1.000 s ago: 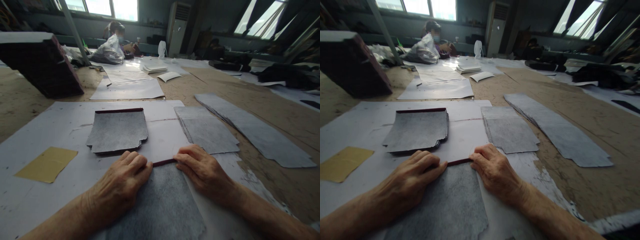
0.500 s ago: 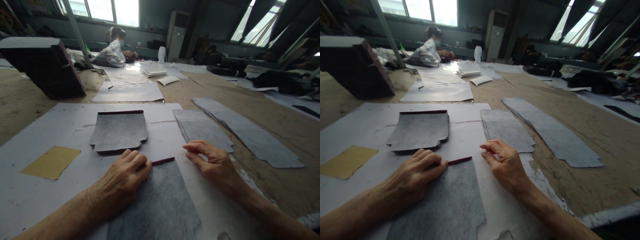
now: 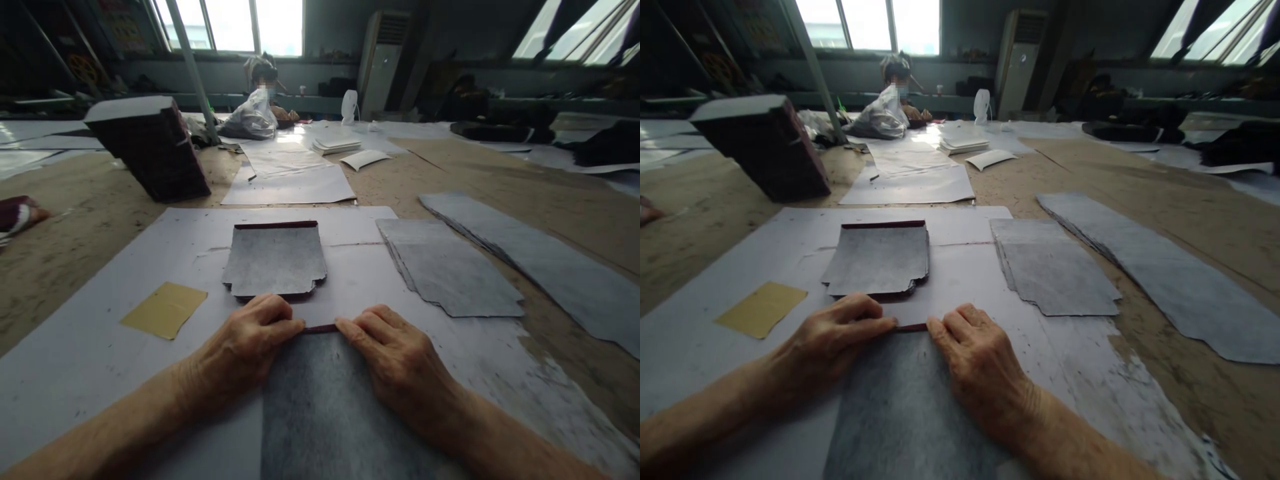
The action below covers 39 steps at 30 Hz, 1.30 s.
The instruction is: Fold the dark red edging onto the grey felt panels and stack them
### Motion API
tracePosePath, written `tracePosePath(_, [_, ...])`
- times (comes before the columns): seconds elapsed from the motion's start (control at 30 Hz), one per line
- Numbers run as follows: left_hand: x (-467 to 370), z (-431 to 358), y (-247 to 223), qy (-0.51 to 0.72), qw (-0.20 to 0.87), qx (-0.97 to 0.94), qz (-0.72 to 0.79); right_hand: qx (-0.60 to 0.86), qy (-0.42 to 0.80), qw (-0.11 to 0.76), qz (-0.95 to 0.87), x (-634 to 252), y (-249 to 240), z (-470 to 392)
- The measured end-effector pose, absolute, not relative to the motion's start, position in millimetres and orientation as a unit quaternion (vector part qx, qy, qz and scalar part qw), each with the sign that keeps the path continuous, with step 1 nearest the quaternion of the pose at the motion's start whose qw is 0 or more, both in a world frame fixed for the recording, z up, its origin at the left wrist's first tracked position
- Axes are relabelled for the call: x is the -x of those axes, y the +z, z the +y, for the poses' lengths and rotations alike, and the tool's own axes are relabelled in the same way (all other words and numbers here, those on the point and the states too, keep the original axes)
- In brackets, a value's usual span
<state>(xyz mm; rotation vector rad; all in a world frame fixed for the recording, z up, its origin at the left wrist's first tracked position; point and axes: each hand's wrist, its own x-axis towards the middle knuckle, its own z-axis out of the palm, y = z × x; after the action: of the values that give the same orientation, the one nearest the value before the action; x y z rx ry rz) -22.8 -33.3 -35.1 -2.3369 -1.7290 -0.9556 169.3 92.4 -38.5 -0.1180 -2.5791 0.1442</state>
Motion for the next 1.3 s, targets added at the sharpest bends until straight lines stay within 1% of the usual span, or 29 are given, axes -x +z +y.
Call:
tracePosePath(0.2, [28, -41, -34, -0.275, 0.032, 0.793, -0.542, 0.029, 0.008, 0.237, -0.971, -168, -35, 91])
tracePosePath(0.33, [26, -40, -36, -0.224, 0.036, 0.806, -0.546, 0.006, -0.052, 0.197, -0.979, -165, -28, 88])
tracePosePath(0.43, [25, -39, -36, -0.208, 0.052, 0.811, -0.544, -0.006, -0.12, 0.165, -0.979, -160, -21, 80])
tracePosePath(0.53, [22, -37, -35, -0.202, 0.068, 0.816, -0.538, -0.004, -0.171, 0.189, -0.967, -150, -16, 70])
tracePosePath(0.6, [21, -36, -33, -0.205, 0.061, 0.815, -0.538, -0.003, -0.127, 0.213, -0.969, -142, -17, 67])
tracePosePath(0.7, [22, -38, -32, -0.212, 0.043, 0.811, -0.543, -0.009, -0.01, 0.236, -0.972, -135, -24, 67])
tracePosePath(0.8, [31, -44, -34, -0.246, 0.034, 0.801, -0.545, -0.019, 0.04, 0.246, -0.968, -135, -33, 71])
tracePosePath(0.93, [44, -55, -38, -0.3, 0.032, 0.779, -0.55, -0.018, 0.059, 0.252, -0.966, -136, -39, 74])
tracePosePath(1.17, [46, -60, -37, -0.278, 0.016, 0.786, -0.552, -0.02, 0.05, 0.237, -0.97, -133, -32, 73])
tracePosePath(1.3, [47, -58, -37, -0.274, 0.043, 0.79, -0.546, -0.021, 0.03, 0.212, -0.977, -131, -28, 71])
